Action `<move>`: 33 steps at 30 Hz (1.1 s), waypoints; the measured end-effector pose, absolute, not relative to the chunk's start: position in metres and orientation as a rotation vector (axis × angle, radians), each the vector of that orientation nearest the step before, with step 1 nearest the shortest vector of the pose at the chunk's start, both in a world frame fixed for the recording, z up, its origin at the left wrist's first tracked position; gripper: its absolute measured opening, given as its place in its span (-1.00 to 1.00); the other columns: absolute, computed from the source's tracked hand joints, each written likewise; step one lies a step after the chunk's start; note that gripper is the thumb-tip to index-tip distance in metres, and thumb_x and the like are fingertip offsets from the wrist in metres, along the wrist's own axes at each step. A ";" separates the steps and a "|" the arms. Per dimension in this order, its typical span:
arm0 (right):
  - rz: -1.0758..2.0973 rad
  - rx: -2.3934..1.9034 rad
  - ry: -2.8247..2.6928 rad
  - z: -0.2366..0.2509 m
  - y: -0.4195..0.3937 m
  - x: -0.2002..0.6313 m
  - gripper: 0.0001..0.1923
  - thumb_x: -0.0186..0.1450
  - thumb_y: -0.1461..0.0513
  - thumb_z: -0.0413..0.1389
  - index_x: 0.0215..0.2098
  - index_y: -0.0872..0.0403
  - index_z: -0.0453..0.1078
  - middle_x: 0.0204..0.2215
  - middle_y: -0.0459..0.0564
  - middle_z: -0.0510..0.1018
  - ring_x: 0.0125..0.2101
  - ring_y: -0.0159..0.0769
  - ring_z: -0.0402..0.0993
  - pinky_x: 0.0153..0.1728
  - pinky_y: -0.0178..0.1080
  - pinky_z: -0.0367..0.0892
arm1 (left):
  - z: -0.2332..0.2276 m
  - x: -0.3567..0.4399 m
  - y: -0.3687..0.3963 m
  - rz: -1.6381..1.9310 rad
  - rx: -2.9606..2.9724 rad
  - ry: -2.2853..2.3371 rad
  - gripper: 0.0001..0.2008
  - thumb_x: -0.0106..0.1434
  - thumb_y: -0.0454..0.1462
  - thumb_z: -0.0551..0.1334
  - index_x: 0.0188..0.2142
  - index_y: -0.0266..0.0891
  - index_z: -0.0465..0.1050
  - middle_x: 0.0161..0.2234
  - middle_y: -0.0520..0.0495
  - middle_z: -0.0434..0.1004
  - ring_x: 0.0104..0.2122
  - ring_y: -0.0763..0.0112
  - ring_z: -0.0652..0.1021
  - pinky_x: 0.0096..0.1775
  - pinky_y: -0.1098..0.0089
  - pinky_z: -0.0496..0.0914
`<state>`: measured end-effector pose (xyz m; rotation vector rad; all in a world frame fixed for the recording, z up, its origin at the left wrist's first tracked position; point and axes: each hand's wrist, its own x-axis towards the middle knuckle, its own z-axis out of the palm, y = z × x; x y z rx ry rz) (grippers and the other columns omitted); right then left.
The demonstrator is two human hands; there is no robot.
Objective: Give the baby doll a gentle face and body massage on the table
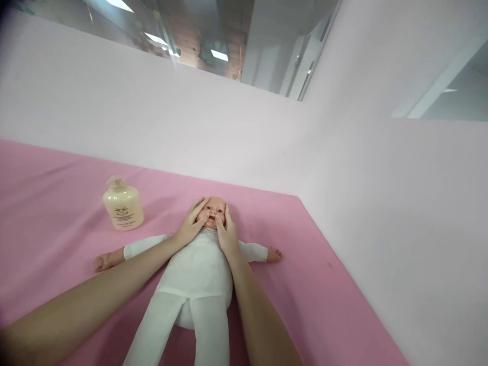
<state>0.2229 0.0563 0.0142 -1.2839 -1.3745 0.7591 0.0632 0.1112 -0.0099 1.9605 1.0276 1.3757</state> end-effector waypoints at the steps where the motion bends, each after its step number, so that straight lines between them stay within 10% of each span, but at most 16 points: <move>1: 0.772 -1.314 -1.349 0.014 0.057 0.223 -0.09 0.38 -0.20 0.01 0.51 0.06 -0.05 0.47 0.04 0.14 0.46 -0.13 0.08 0.46 -0.03 0.01 | -0.011 0.064 0.112 1.374 1.945 1.041 -0.38 0.42 -0.05 0.13 0.41 -0.13 0.20 0.44 -0.19 0.12 0.44 0.15 0.15 0.45 0.03 0.01; 33: 0.782 -1.319 -1.317 0.010 0.058 0.224 -0.01 0.33 -0.27 0.02 0.51 0.12 -0.03 0.45 0.10 0.17 0.45 -0.11 0.10 0.45 -0.05 0.04 | -0.010 0.064 0.114 1.352 1.940 1.024 -0.33 0.42 -0.01 0.14 0.43 -0.18 0.13 0.45 -0.22 0.11 0.45 0.14 0.16 0.45 0.06 0.02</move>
